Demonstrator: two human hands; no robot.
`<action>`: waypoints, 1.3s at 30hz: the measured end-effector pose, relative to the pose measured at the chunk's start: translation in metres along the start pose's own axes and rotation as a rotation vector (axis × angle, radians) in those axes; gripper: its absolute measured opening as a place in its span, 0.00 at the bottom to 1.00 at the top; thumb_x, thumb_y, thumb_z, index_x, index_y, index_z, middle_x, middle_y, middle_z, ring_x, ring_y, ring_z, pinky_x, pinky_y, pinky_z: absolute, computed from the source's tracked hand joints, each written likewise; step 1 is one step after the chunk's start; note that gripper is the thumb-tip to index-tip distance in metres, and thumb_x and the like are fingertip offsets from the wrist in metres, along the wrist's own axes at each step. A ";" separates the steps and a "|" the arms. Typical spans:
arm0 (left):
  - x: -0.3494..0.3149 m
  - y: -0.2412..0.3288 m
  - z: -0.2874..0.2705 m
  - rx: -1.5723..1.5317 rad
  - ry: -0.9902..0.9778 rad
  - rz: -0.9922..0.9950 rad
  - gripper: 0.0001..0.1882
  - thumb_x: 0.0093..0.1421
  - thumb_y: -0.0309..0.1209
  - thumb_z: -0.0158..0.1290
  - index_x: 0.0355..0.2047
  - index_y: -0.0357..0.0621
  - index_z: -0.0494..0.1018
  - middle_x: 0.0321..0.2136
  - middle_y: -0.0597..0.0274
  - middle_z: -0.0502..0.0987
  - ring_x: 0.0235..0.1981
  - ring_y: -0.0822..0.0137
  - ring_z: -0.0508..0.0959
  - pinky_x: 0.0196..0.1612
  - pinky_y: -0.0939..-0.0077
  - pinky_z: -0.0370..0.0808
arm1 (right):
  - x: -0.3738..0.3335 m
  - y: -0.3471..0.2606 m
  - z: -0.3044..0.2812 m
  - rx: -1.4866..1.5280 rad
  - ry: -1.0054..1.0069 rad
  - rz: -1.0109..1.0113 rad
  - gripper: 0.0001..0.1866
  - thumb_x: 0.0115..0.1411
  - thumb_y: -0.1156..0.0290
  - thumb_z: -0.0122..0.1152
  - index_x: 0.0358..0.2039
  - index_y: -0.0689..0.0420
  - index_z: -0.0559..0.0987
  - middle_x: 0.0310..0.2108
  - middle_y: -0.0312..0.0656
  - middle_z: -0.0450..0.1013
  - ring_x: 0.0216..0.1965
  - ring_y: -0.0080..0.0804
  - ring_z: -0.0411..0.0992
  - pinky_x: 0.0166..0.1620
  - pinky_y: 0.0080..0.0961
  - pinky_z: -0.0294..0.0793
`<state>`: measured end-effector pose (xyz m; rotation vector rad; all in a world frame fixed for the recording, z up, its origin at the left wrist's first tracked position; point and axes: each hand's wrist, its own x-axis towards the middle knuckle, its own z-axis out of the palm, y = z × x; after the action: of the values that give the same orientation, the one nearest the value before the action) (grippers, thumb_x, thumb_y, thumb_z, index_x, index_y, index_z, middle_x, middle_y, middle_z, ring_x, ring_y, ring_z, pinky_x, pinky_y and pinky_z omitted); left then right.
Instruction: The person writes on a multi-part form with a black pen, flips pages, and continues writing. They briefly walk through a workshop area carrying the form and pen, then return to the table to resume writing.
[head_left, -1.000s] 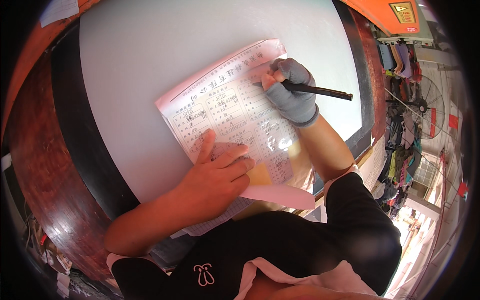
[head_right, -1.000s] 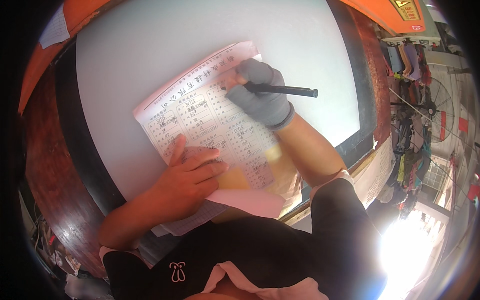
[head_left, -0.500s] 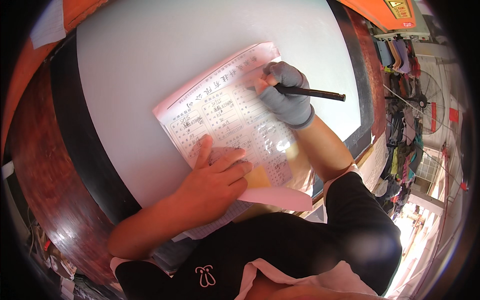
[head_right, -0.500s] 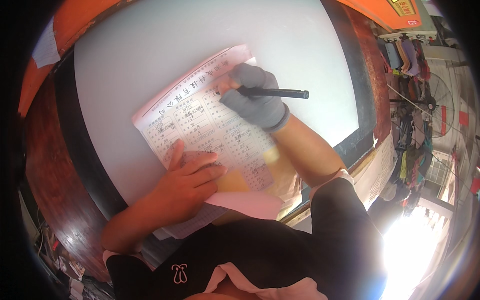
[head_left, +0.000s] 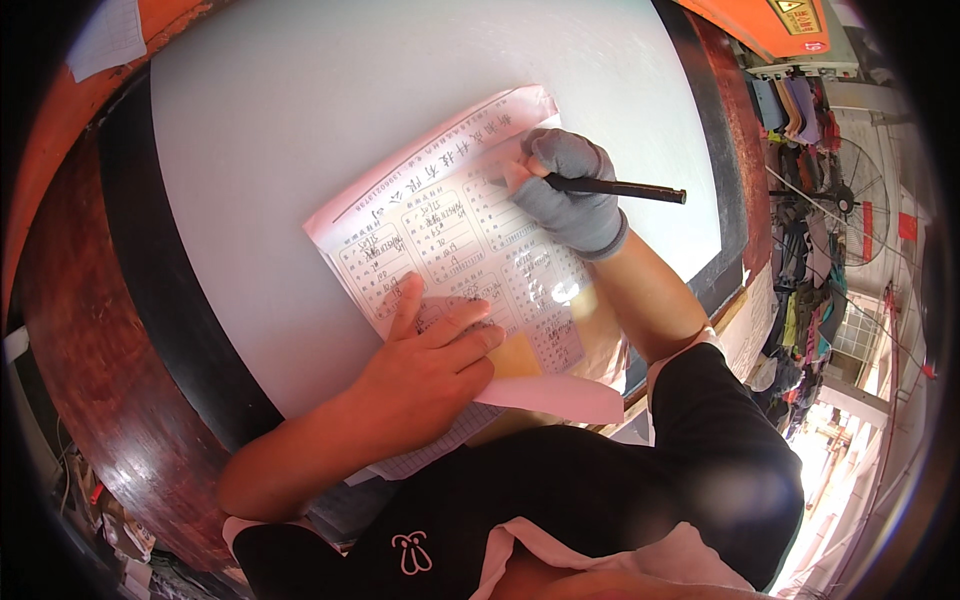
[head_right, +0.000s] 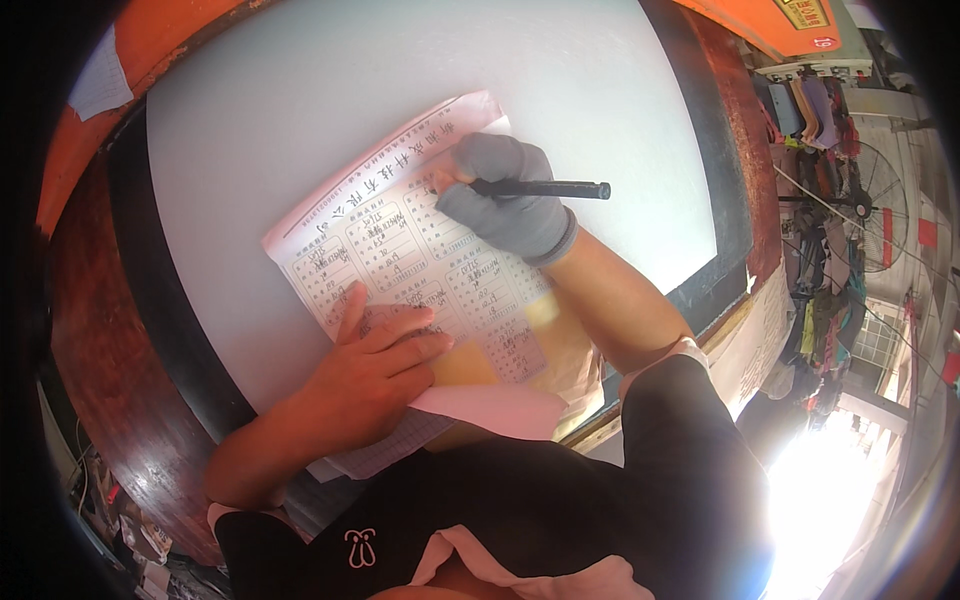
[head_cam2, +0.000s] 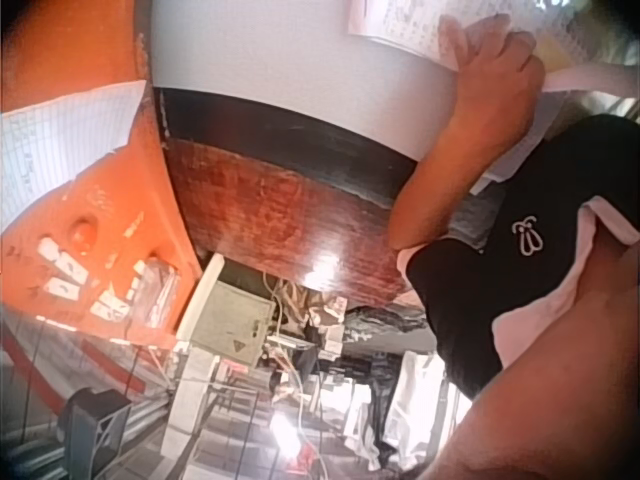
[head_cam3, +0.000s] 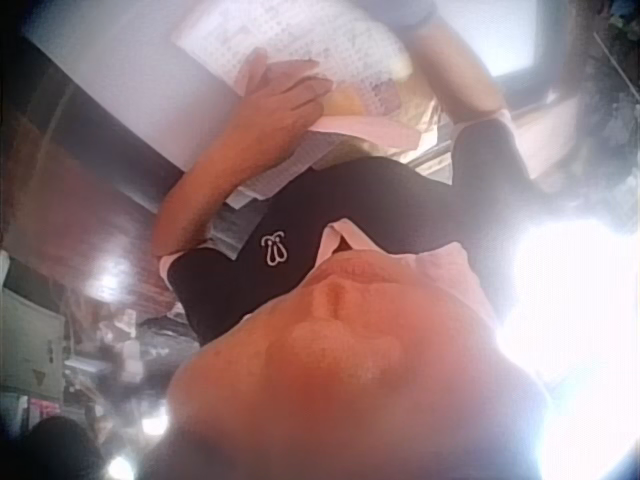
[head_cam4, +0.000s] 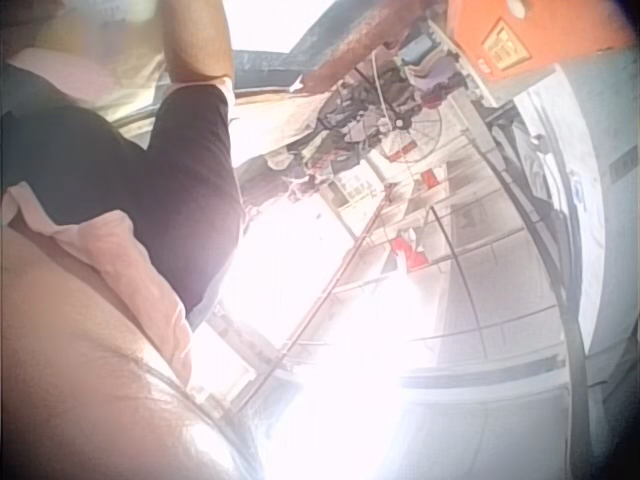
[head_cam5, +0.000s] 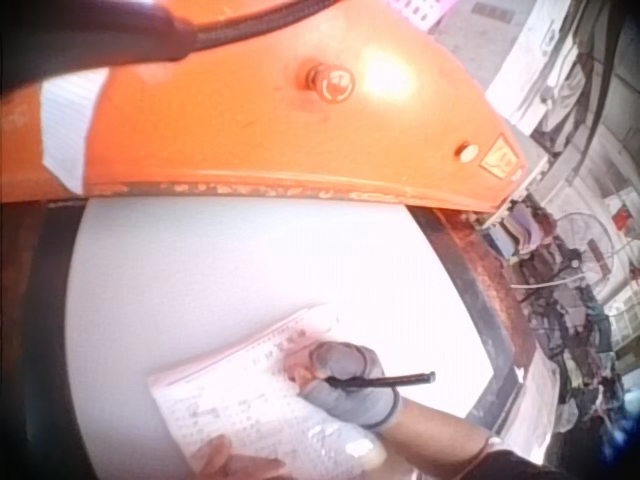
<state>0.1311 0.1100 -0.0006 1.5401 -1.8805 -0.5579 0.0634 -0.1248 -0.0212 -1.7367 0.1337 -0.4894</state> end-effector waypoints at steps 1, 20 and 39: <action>0.000 0.000 0.000 -0.001 0.002 0.000 0.03 0.50 0.27 0.48 0.24 0.43 0.71 0.44 0.63 0.72 0.55 0.59 0.64 0.55 0.27 0.44 | 0.000 0.000 0.000 -0.040 0.007 0.010 0.11 0.48 0.81 0.58 0.19 0.58 0.64 0.21 0.35 0.69 0.23 0.20 0.63 0.26 0.19 0.65; 0.000 0.000 0.002 -0.001 0.013 -0.018 0.00 0.49 0.26 0.51 0.22 0.45 0.71 0.44 0.65 0.72 0.55 0.61 0.65 0.58 0.31 0.39 | 0.002 -0.008 0.001 -0.116 0.053 0.033 0.09 0.48 0.80 0.60 0.18 0.59 0.68 0.20 0.35 0.69 0.21 0.20 0.65 0.25 0.18 0.67; -0.001 0.000 0.006 0.002 0.035 -0.027 0.02 0.48 0.24 0.51 0.21 0.47 0.70 0.44 0.67 0.73 0.56 0.63 0.65 0.60 0.35 0.36 | 0.006 -0.017 -0.001 -0.194 0.010 -0.021 0.07 0.46 0.83 0.57 0.19 0.60 0.68 0.23 0.39 0.71 0.25 0.26 0.70 0.30 0.21 0.71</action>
<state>0.1274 0.1106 -0.0050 1.5691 -1.8368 -0.5380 0.0652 -0.1237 -0.0037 -1.9266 0.1754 -0.5140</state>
